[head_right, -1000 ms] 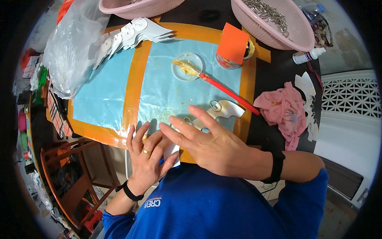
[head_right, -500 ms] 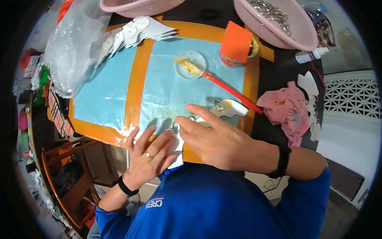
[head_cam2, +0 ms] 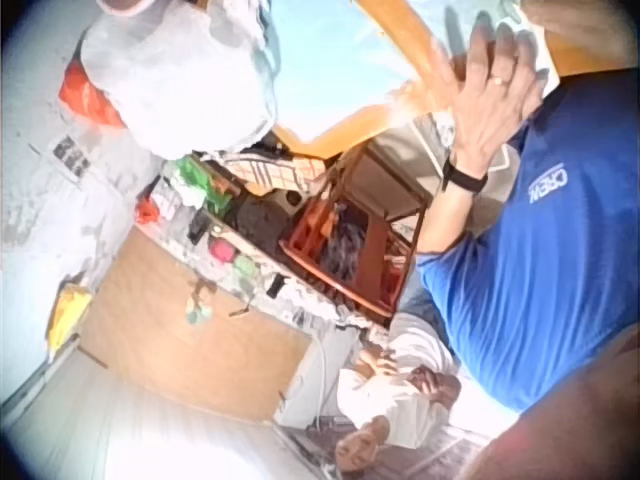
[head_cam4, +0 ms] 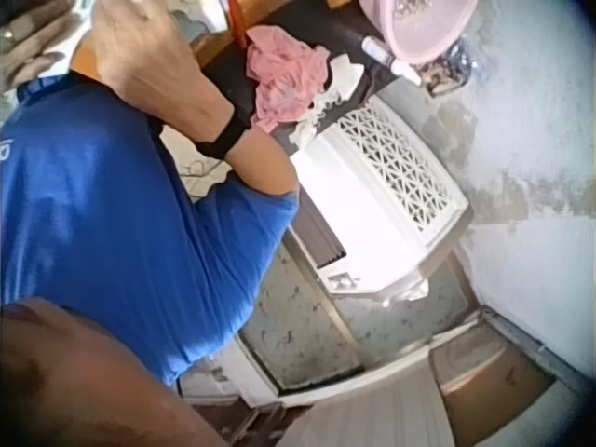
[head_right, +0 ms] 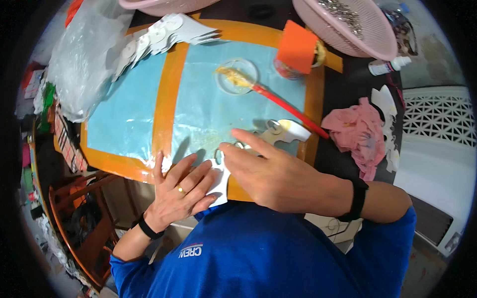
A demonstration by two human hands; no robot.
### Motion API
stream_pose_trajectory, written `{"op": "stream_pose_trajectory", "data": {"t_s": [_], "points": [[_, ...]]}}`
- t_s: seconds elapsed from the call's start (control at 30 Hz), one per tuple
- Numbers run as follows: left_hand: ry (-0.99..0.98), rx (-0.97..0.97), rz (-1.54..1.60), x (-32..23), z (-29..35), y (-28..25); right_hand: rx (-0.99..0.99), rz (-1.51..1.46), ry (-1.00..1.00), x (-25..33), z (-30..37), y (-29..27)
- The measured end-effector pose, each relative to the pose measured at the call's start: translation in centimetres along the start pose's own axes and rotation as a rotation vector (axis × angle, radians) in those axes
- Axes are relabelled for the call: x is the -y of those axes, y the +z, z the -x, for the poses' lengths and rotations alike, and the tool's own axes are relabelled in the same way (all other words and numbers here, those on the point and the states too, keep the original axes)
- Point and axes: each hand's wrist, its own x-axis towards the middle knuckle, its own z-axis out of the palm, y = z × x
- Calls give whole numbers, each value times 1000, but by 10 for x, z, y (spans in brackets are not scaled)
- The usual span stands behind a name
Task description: Applying glue and attaching metal rings to wing-shaped shoe decorative components.
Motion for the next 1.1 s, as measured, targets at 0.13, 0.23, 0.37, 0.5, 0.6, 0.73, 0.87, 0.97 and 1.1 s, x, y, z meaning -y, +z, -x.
{"op": "stream_pose_trajectory", "data": {"t_s": [0.13, 0.23, 0.37, 0.5, 0.6, 0.73, 0.87, 0.97, 1.1], "points": [[-11, 37, -14, 2, 1, -7, -38, -26, 23, -1, 0, 3], [-14, 31, -38, -4, 2, -4, -42, -45, 12, 0, 2, 2], [-46, 65, -18, -10, -4, -5, -49, -82, 18, -2, 0, 5], [-78, 102, 38, -10, -8, -9, -46, -66, 27, -1, 4, 3], [-98, 106, 51, -10, -6, -10, -72, -86, 27, -2, 2, 6], [-96, 104, 77, -9, -2, -4, -89, -83, 45, -1, 4, 8], [-96, 94, 115, -9, -4, -6, -85, -95, 52, -1, 3, 8], [-104, 144, 77, -10, -3, -7, -84, -99, 52, -3, 2, 7], [-83, 163, 33, -11, -4, -10, -92, -125, 72, -3, 1, 5]]}}
